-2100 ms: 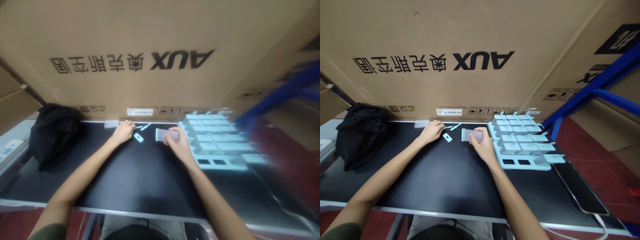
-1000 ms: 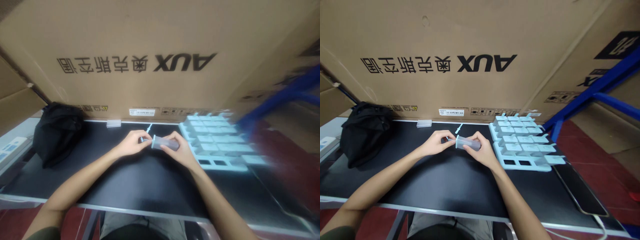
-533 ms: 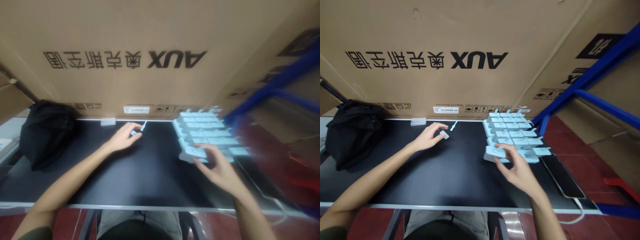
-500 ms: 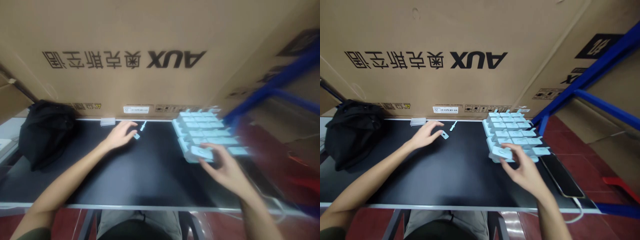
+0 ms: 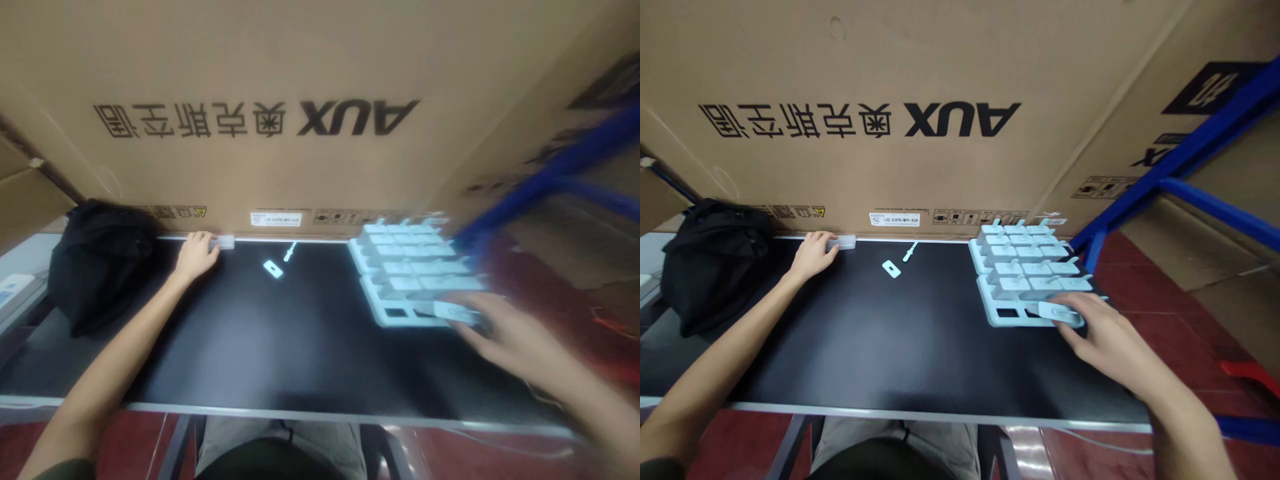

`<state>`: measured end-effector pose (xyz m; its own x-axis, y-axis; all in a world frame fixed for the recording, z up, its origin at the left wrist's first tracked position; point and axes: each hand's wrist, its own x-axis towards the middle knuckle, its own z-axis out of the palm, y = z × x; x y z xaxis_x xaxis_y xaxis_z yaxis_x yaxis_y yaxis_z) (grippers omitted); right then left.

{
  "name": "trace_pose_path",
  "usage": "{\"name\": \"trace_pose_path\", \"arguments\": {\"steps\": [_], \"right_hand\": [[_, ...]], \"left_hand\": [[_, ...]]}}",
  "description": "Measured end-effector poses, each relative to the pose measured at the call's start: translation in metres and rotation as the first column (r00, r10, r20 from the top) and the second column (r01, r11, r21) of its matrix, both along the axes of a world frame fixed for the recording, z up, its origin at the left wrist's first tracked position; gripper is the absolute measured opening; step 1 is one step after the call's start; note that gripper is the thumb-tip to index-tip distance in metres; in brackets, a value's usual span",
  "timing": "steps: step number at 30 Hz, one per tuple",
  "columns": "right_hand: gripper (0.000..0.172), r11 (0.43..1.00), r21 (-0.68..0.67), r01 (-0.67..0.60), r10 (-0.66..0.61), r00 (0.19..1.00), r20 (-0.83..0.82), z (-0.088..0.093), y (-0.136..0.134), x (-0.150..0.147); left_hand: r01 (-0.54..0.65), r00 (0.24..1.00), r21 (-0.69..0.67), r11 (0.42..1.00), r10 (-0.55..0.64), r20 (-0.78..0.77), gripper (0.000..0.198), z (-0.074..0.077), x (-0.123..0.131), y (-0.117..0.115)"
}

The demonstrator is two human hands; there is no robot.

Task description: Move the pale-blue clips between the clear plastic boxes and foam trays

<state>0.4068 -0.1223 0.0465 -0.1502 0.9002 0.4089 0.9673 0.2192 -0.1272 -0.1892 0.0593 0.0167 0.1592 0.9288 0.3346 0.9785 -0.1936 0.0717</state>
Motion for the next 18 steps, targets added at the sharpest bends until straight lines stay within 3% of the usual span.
{"name": "trace_pose_path", "arguments": {"steps": [3,10,18], "right_hand": [[0.028,0.986,-0.038,-0.161,0.162,0.986,0.038,0.006,0.002,0.009],[0.032,0.975,-0.109,-0.193,0.202,0.976,0.079,0.006,0.008,0.029],[0.039,0.965,-0.158,-0.208,0.214,0.977,0.021,0.009,0.021,0.024]], "left_hand": [[-0.015,1.0,-0.026,1.0,0.015,-0.002,0.034,-0.005,-0.002,0.001],[-0.036,0.999,-0.032,0.999,0.037,0.028,0.034,-0.01,-0.004,0.001],[-0.054,0.996,-0.088,0.995,0.059,0.064,0.035,-0.013,-0.009,0.002]]}}
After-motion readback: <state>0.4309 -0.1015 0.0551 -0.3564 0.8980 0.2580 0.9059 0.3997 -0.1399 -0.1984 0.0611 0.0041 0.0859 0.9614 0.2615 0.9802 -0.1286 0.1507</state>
